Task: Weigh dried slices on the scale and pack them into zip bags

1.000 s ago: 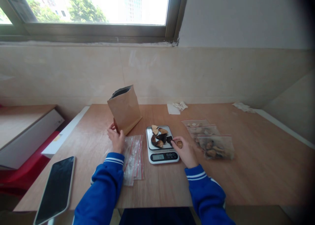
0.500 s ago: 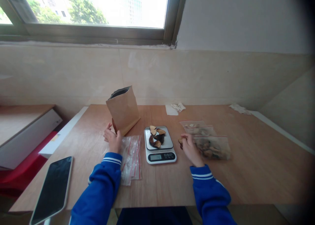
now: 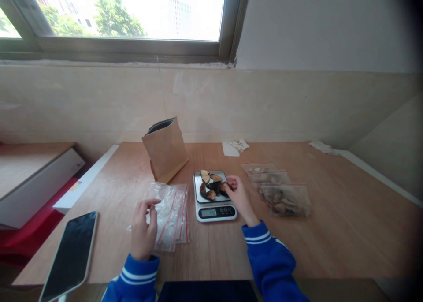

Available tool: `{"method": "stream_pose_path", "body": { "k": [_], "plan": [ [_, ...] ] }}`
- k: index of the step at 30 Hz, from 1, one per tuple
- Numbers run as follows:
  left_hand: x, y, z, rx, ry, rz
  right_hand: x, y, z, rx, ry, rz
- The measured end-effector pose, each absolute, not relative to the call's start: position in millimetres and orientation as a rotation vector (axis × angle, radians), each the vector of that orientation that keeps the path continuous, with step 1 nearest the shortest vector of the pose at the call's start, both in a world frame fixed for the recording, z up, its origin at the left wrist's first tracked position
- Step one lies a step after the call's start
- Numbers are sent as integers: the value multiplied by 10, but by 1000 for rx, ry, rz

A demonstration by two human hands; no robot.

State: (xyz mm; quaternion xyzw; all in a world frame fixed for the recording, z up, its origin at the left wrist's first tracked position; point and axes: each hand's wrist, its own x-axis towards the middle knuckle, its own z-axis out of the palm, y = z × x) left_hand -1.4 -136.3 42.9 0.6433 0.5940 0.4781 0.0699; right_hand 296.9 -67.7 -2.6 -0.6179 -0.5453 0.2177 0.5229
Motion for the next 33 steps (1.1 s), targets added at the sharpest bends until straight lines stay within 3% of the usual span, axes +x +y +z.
{"method": "stream_pose_path", "body": {
  "k": [10, 18, 22, 27, 33],
  "plan": [
    [-37, -1473, 198, 2054, 1889, 1143, 3024, -943, 69, -1567, -1329, 252],
    [-44, -1470, 118, 2119, 1978, 850, 3236, -1391, -279, -1551, -1241, 264],
    [9, -1474, 217, 2089, 1961, 952, 3136, -1589, -210, -1557, -1195, 205],
    [279, -1561, 420, 2087, 1810, 1256, 2616, -1769, 241, -1317, -1389, 482],
    [626, -1789, 541, 2148, 1484, 1338, 1956, -1930, 603, -1131, -1530, 982]
  ]
}}
